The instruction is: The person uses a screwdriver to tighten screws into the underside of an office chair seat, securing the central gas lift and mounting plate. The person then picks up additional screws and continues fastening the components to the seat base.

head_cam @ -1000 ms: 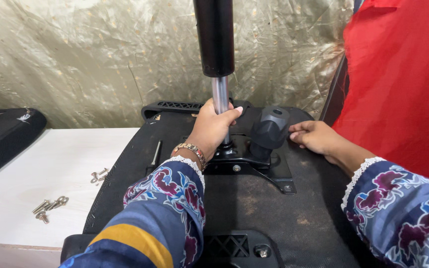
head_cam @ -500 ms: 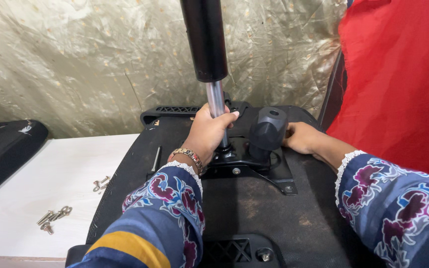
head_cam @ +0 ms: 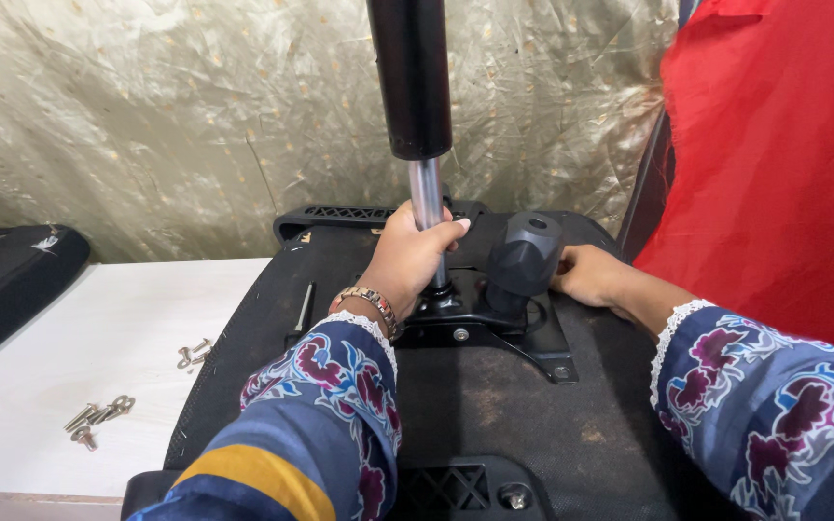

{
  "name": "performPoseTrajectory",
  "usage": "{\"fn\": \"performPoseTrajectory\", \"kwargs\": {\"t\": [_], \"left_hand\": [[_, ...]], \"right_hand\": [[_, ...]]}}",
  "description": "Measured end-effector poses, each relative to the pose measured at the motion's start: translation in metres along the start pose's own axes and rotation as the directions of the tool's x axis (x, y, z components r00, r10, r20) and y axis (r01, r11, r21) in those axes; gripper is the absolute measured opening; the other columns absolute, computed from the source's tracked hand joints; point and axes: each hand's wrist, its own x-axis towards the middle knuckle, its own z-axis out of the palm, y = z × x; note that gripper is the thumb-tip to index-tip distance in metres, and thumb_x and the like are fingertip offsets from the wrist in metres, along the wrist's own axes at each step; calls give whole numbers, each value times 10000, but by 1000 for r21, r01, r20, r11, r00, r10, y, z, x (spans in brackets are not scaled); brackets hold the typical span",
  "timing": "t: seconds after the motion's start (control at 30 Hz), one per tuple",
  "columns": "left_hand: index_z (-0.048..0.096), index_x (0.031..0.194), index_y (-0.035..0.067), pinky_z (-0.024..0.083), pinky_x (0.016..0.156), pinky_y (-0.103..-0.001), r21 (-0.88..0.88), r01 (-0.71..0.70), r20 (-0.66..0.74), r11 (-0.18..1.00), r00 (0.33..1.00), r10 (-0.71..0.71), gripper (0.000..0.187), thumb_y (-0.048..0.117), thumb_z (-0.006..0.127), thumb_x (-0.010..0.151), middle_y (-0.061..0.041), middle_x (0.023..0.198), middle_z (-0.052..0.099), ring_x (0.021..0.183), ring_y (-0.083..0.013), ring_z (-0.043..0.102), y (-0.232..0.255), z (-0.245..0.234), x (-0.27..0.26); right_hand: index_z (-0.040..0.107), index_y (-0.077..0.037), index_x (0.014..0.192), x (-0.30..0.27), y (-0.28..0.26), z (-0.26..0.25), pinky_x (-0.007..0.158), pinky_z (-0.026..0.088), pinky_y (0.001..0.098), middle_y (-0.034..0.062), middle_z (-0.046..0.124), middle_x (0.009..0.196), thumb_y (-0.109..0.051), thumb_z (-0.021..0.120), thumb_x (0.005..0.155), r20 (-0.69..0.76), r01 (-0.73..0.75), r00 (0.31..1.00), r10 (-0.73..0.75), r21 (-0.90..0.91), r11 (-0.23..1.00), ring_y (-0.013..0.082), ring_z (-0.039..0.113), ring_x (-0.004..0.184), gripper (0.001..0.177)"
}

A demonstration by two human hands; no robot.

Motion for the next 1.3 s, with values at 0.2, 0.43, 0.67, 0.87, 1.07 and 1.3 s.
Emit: {"fn": "performPoseTrajectory", "kwargs": {"t": [0.2, 0.43, 0.67, 0.87, 1.07, 1.3], "left_hand": [[607, 1042, 50, 514, 748, -300, 149, -63, -19, 987, 998, 67, 319, 300, 733, 890, -17, 843, 639, 792, -122, 613, 6, -1, -11], [750, 972, 14, 547, 804, -332, 430, -36, -294, 902, 939, 178, 572, 560, 584, 938, -117, 905, 786, 875, -207, 748, -3, -59, -28], [796, 952, 75, 564, 842, -383, 645, 271, -508, 715, 850, 136, 215, 247, 714, 853, -148, 933, 774, 911, -298, 751, -26, -162, -37], [792, 934, 86, 563, 840, -372, 638, 321, -486, 700, 873, 44, 196, 238, 732, 826, -121, 915, 779, 898, -276, 751, -45, -170, -51], [789, 937, 79, 564, 844, -359, 640, 279, -456, 716, 888, 61, 209, 247, 743, 821, -113, 913, 783, 898, -260, 754, -52, -183, -48], [804, 1042, 108, 536, 949, -387, 618, 435, -595, 655, 803, 29, 270, 93, 658, 816, -140, 1050, 769, 1037, -306, 720, -71, -252, -54]], "right_hand": [[651, -51, 1322, -4, -1, 3, 1059, 485, 375, 157, 698, 1297, -278, 675, 933, -27, 44, 998, -48, -135, 990, 293, 654, 1225, 451], [711, -69, 1251, -49, -6, 19, 1084, 483, 409, 195, 661, 1319, -262, 626, 932, -195, 37, 974, -117, -373, 927, 351, 617, 1261, 383], [587, -48, 1341, -127, -60, 20, 989, 463, 456, 195, 594, 1383, -260, 618, 903, -35, 159, 978, -207, -518, 840, 361, 574, 1211, 487], [787, -129, 1058, -170, -169, 9, 975, 549, 435, 119, 769, 1045, -335, 590, 972, 52, -34, 994, 97, -691, 722, 308, 718, 1079, 297], [744, -113, 1106, -161, -208, 37, 842, 579, 401, 114, 775, 942, -196, 685, 843, 43, 381, 921, -388, -320, 868, 281, 752, 918, 282], [740, -28, 989, -142, -205, 85, 884, 520, 448, 130, 730, 974, -157, 710, 839, -63, 701, 664, -745, -295, 650, 336, 670, 998, 201]]}}
